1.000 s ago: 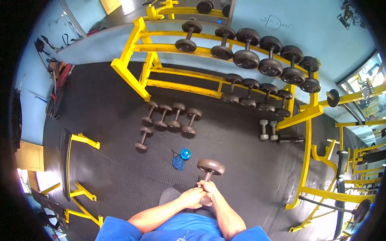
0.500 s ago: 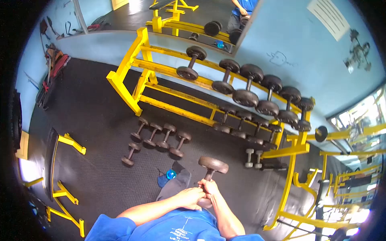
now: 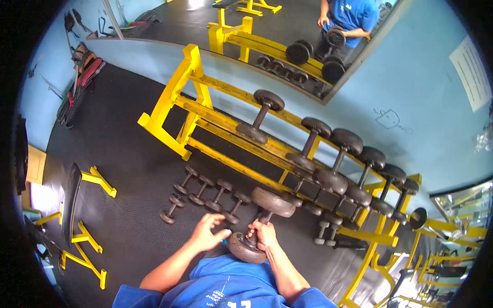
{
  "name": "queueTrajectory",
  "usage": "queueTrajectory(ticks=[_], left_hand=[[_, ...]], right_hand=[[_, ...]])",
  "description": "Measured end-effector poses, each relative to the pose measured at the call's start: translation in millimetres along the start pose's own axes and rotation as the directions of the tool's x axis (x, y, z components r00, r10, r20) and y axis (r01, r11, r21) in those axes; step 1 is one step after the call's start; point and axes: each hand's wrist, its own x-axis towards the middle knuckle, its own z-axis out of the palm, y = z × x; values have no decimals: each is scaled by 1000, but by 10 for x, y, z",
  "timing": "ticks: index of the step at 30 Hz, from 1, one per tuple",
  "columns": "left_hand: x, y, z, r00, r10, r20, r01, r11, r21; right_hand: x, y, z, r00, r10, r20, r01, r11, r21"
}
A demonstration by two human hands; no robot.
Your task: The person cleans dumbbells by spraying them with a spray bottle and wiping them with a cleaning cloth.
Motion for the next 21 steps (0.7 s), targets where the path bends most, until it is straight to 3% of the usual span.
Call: queueTrajectory(ticks=[1, 4, 6, 7, 8, 10, 12, 13, 14, 16, 19, 21], left_hand=[[238, -12, -64, 997, 36, -74, -31, 997, 69], [1091, 28, -128, 955, -41, -294, 76, 991, 110], [1795, 107, -143, 931, -162, -328, 165, 986, -18], [2204, 295, -167, 890, -360, -279, 252, 900, -356], [2527, 444, -118, 836, -527, -152, 321, 694, -644], [3354, -142, 133, 897, -281, -341, 112, 891, -441], [3823, -37, 289, 868, -320, -379, 153, 900, -409], [3974, -62, 406, 886, -212, -412, 106, 958, -266], [4019, -99, 550, 898, -106, -427, 61, 991, -118], [3936, 43, 621, 865, -141, -481, 19, 968, -249], [3669, 160, 736, 871, 33, -491, -51, 998, -23], [3519, 141, 787, 897, 65, -438, -82, 996, -20]], right_hand=[[22, -211, 64, 999, -7, 41, 7, 1000, 2], [217, -814, 156, 992, -23, 121, 25, 1000, -16], [397, -1252, 197, 982, -53, 182, 61, 997, -40], [438, -1497, 247, 979, -59, 197, 83, 990, -115], [523, -1696, 249, 978, -25, 207, 45, 995, -93], [632, -2045, 294, 971, -57, 231, 81, 992, -96], [751, -2385, 333, 971, -21, 237, 46, 994, -102], [828, -2529, 357, 960, -68, 273, 103, 988, -115], [878, -2650, 380, 945, -107, 309, 153, 980, -129], [975, -2931, 542, 952, -101, 289, 149, 977, -152], [1129, -3119, 666, 957, -75, 282, 133, 972, -194], [1227, -3234, 775, 953, -92, 289, 144, 976, -166]])
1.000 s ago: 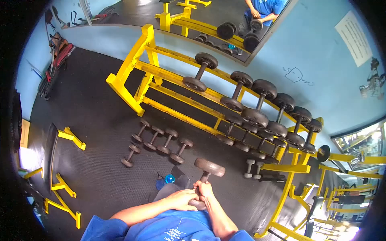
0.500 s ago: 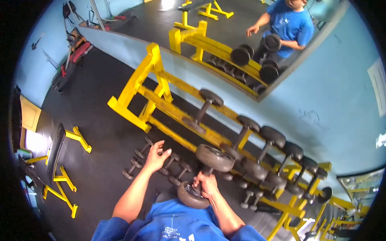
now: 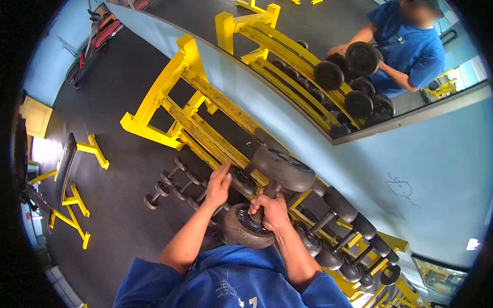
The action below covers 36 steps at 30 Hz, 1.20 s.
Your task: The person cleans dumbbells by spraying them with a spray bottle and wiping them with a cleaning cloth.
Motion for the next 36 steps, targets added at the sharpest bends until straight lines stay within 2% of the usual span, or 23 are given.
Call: queueTrajectory(ticks=[2, 5, 7, 8, 9, 11, 12, 13, 14, 15, 19, 21, 22, 24, 25, 27, 28, 29, 31, 32, 33, 35, 36], left_hand=[[-154, 21, 18, 999, -37, 34, 37, 999, -7], [-200, -20, 128, 999, -8, 42, 8, 1000, 4], [-236, 51, 152, 971, -167, 172, 197, 964, -180], [-251, 50, 181, 965, -187, 185, 237, 922, -305], [-285, -116, 287, 967, -182, 178, 230, 923, -309], [-351, -570, 502, 936, -277, 216, 351, 736, -578], [-360, -427, 515, 955, -249, 164, 293, 676, -676], [-389, -316, 449, 957, -247, 154, 285, 679, -677], [-431, -208, 391, 991, -118, 56, 131, 875, -466], [-455, -140, 376, 999, 34, -2, -34, 978, -208], [-491, -23, 378, 1000, -10, -10, 8, 991, -137], [-452, 33, 365, 999, 17, -42, -20, 996, -85], [-429, 4, 387, 999, 19, -44, -22, 996, -87], [-404, -10, 373, 999, -8, -36, -4, 949, -314], [-406, 25, 348, 1000, -12, -27, 3, 948, -319], [-303, 78, 250, 947, -319, 47, 300, 818, -491], [-265, -72, 256, 950, -312, 20, 279, 815, -508], [-225, -216, 259, 961, -277, -17, 250, 890, -382], [-107, -119, 236, 890, -452, -59, 378, 804, -459], [-59, -104, 255, 869, -481, -115, 364, 779, -510], [-7, -13, 232, 827, -555, -88, 372, 659, -654], [43, 43, 324, 865, -467, -186, 243, 712, -659], [69, 68, 316, 865, -467, -184, 245, 713, -657]], right_hand=[[75, -58, 13, 1000, 6, 23, -6, 1000, 15], [136, -176, 55, 998, 13, 61, -14, 1000, 10], [163, -220, 57, 996, 17, 91, -23, 998, 65], [168, -257, 76, 994, 35, 99, -43, 996, 75], [190, -265, 68, 994, 31, 105, -39, 997, 69], [273, -240, 63, 993, 31, 117, -46, 991, 129], [307, -249, 86, 991, 28, 130, -45, 991, 123], [334, -248, 102, 990, 44, 137, -62, 990, 130], [346, -247, 110, 989, 60, 139, -79, 987, 138], [355, -255, 132, 989, 61, 138, -79, 988, 133], [363, -239, 146, 984, 107, 139, -131, 976, 175], [363, -220, 121, 984, 107, 144, -133, 974, 184], [355, -215, 93, 985, 119, 128, -139, 977, 164], [348, -181, 24, 986, 133, 96, -147, 977, 153], [324, -167, -16, 987, 136, 86, -148, 977, 156], [299, -170, -51, 995, 78, 64, -85, 990, 116], [295, -154, -86, 995, 78, 58, -85, 989, 120], [306, -132, -127, 996, 72, 48, -76, 992, 100], [359, -113, -192, 998, 58, 39, -61, 995, 78], [375, -81, -221, 998, 52, 19, -54, 993, 105], [414, -49, -243, 999, 46, 4, -46, 990, 133], [501, -26, -266, 999, 38, 15, -40, 989, 143], [522, -19, -256, 999, 50, -11, -48, 992, 116]])
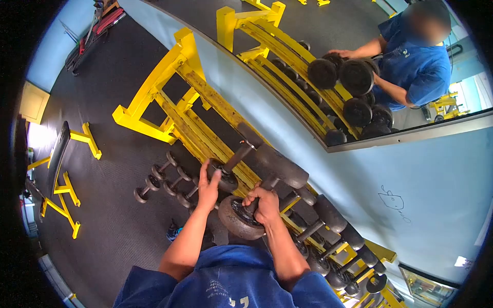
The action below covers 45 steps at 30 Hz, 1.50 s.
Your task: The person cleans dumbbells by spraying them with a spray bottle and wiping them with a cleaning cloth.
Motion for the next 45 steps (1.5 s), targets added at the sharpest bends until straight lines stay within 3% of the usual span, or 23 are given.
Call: queueTrajectory(ticks=[2, 5, 12, 14, 22, 40, 45], left_hand=[[30, 64, -7, 995, 94, 15, -94, 954, 286], [104, 259, -22, 996, -80, 37, 74, 985, 159], [219, 188, -44, 999, -49, 13, 45, 976, 213], [235, 462, 15, 968, -251, -25, 252, 957, 145], [602, 622, -162, 902, -431, -33, 432, 900, 54], [971, 521, -391, 862, -506, 16, 505, 863, 23], [878, 602, -322, 886, -463, -16, 463, 883, 76]], right_hand=[[59, 53, -54, 999, 20, -28, -20, 1000, -13], [193, 136, -115, 999, 8, -34, -7, 999, 39], [423, 203, -206, 999, -28, -42, 31, 996, 83], [491, 211, -192, 998, -42, -42, 45, 996, 72], [721, 322, -195, 996, -64, -57, 65, 998, 16], [1125, 627, -297, 979, -64, -191, 60, 998, -27], [1114, 640, -389, 988, -75, -137, 62, 993, -98]])
